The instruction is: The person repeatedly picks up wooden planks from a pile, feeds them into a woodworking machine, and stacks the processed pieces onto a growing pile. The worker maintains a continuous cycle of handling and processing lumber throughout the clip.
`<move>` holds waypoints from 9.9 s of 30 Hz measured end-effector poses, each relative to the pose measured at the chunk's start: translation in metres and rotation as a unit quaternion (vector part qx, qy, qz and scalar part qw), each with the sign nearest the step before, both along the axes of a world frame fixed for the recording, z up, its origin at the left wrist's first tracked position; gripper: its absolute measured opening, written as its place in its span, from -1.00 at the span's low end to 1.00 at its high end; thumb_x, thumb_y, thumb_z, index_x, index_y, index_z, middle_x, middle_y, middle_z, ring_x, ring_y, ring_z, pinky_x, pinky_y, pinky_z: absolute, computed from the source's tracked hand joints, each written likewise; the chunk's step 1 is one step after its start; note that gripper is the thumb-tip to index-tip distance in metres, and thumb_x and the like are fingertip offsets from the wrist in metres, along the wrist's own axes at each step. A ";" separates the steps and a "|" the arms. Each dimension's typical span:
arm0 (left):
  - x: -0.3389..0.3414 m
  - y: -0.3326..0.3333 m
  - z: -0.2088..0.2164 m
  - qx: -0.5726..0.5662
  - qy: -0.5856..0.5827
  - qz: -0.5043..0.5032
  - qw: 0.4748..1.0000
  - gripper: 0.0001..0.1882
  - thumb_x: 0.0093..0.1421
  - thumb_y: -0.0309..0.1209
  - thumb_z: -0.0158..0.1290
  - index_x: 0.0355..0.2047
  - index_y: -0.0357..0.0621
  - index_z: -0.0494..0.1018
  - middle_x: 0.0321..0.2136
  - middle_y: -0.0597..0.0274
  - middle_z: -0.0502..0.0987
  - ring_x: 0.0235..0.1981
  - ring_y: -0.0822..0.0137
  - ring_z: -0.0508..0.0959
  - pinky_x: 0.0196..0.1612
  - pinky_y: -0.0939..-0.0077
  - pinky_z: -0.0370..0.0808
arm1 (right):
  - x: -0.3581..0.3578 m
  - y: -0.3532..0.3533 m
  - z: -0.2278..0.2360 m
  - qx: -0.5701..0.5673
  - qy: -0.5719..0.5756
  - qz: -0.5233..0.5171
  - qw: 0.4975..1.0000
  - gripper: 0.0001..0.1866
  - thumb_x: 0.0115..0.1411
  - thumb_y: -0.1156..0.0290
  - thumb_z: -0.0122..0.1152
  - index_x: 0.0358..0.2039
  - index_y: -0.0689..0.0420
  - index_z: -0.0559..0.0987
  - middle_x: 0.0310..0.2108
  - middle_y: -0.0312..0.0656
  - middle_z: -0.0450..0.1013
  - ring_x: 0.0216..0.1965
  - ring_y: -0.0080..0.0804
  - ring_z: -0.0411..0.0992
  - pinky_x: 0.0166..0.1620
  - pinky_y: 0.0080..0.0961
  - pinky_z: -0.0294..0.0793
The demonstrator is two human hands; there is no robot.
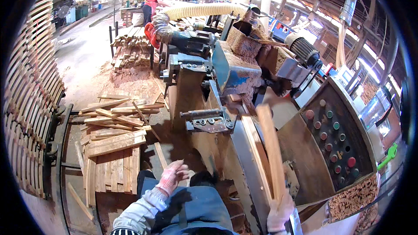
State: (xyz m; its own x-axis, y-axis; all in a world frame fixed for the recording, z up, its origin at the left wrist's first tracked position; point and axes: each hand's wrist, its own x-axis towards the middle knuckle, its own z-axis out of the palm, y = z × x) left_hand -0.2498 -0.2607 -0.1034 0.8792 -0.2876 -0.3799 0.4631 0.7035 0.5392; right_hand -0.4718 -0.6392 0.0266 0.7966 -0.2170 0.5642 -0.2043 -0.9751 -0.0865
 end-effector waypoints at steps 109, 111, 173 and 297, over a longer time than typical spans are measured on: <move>0.250 0.332 -0.296 0.156 0.286 0.524 0.787 -0.27 0.10 -0.18 0.33 0.17 -0.34 0.34 0.14 -0.18 0.41 0.04 -0.06 0.52 -0.02 0.03 0.59 | 0.284 0.042 0.002 -0.065 0.168 0.116 0.977 -0.43 0.45 0.12 -0.01 0.27 0.29 0.37 0.11 0.29 0.39 0.08 0.17 0.41 0.15 -0.05 0.42; 0.225 0.321 -0.275 0.185 0.279 0.515 0.790 -0.35 0.10 -0.16 0.33 0.08 -0.33 0.42 0.02 -0.11 0.51 -0.04 0.01 0.56 -0.11 0.15 0.61 | 0.317 0.057 -0.004 -0.027 0.138 0.149 0.979 -0.43 0.44 0.12 0.00 0.28 0.27 0.36 0.13 0.27 0.39 0.11 0.16 0.40 0.18 -0.07 0.40; -0.091 0.347 -0.100 0.662 0.125 0.214 0.708 -0.52 0.10 -0.10 0.28 -0.12 -0.23 0.61 -0.33 0.09 0.68 -0.34 0.21 0.65 -0.23 0.32 0.53 | 0.078 0.022 0.018 -0.137 0.214 0.081 0.964 -0.54 0.37 0.38 0.05 0.22 0.31 0.41 0.20 0.22 0.33 0.21 0.18 0.29 0.28 -0.09 0.23; 0.145 0.051 -0.301 0.543 0.199 0.015 0.816 -0.33 0.05 -0.10 0.27 0.09 -0.24 0.42 -0.09 -0.15 0.58 -0.03 -0.10 0.58 -0.01 0.16 0.53 | 0.108 0.022 0.022 -0.127 0.216 0.144 0.957 -0.48 0.37 0.19 0.13 0.16 0.36 0.48 0.09 0.33 0.40 0.14 0.36 0.35 0.23 0.20 0.30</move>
State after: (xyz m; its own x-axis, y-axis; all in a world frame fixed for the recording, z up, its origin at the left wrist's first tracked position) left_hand -0.1052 -0.2094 -0.4045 0.6245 0.4275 -0.6537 0.7451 -0.0751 0.6627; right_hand -0.3640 -0.6170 0.0482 0.9736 0.1472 0.1745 0.1130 -0.9749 0.1917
